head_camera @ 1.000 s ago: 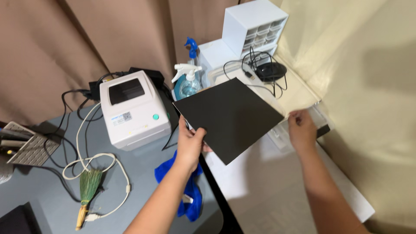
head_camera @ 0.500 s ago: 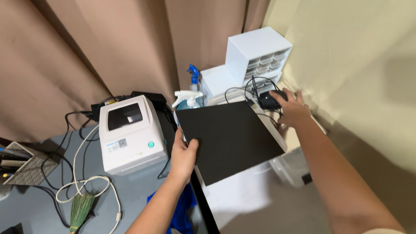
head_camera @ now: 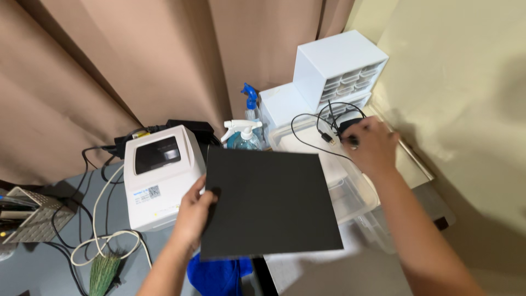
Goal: The person organizes a cluttered desk by coiling and relocating cables, moving a laptop, a small white device, and cleaning supplies to a side shelf. They then empty a pen holder onto the desk and arrange the pens before placing the holder back.
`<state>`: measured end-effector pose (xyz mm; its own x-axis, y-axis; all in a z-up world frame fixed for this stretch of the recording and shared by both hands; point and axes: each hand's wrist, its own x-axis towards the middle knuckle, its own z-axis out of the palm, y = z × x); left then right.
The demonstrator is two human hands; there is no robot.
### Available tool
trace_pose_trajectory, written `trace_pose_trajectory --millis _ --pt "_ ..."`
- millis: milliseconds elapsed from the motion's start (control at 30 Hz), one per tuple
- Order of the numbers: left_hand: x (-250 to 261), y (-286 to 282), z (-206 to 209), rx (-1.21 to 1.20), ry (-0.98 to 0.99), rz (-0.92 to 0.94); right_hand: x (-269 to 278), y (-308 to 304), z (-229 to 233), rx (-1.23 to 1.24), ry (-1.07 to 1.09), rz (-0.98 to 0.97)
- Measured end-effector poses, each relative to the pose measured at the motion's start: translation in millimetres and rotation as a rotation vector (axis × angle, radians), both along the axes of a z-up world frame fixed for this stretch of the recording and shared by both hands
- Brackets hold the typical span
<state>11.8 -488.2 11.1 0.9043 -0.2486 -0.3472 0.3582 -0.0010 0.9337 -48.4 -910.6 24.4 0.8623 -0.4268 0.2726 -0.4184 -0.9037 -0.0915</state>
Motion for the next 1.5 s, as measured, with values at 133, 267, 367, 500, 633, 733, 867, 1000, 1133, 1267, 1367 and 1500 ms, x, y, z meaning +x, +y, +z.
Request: trace_pose_trajectory --millis 133,267,367,500,633,733,867,1000,1133,1267,1367,1500 --pt "22.7 -9.2 13.2 -0.025 -0.064 -0.185 -10.6 31.9 7.9 0.026 0.091 0.109" --pt "51.6 -27.3 34.8 0.210 -0.073 -0.296 -6.8 12.5 2.9 0.156 -0.032 0.164" --pt "76.9 -50.0 43.0 0.278 -0.134 -0.365 2.8 -15.8 2.5 0.711 -0.295 0.183" --pt "120.1 -93.1 31.3 0.453 -0.382 -0.465 -2.8 -37.9 4.4 1.006 -0.413 0.103" --pt "134.7 -133.0 19.2 0.788 -0.503 -0.546 -2.9 -16.5 1.3 0.672 -0.224 0.204" --pt "124.8 -151.2 26.8 0.995 -0.409 -0.550 5.8 6.6 2.3 0.496 -0.064 0.211" --pt "111.1 -162.4 34.9 1.071 -0.409 -0.521 23.2 30.5 0.0 0.247 0.014 0.137" --pt "109.8 -165.4 42.9 1.049 -0.483 -0.525 38.8 25.8 -8.2 0.155 -0.007 0.132" --pt "119.5 -181.8 51.0 1.020 -0.528 -0.512 40.8 -3.7 -15.4 0.420 -0.293 0.043" --pt "109.2 -205.5 44.3 0.939 -0.684 -0.429 37.0 -21.0 -8.3 0.741 -0.473 0.020" --pt "86.2 -207.8 40.5 0.944 -0.760 -0.429 26.7 -6.5 1.5 0.622 -0.405 0.077" --pt "37.5 -190.7 27.2 1.007 -0.745 -0.270 19.0 24.2 1.9 0.406 -0.229 0.241"
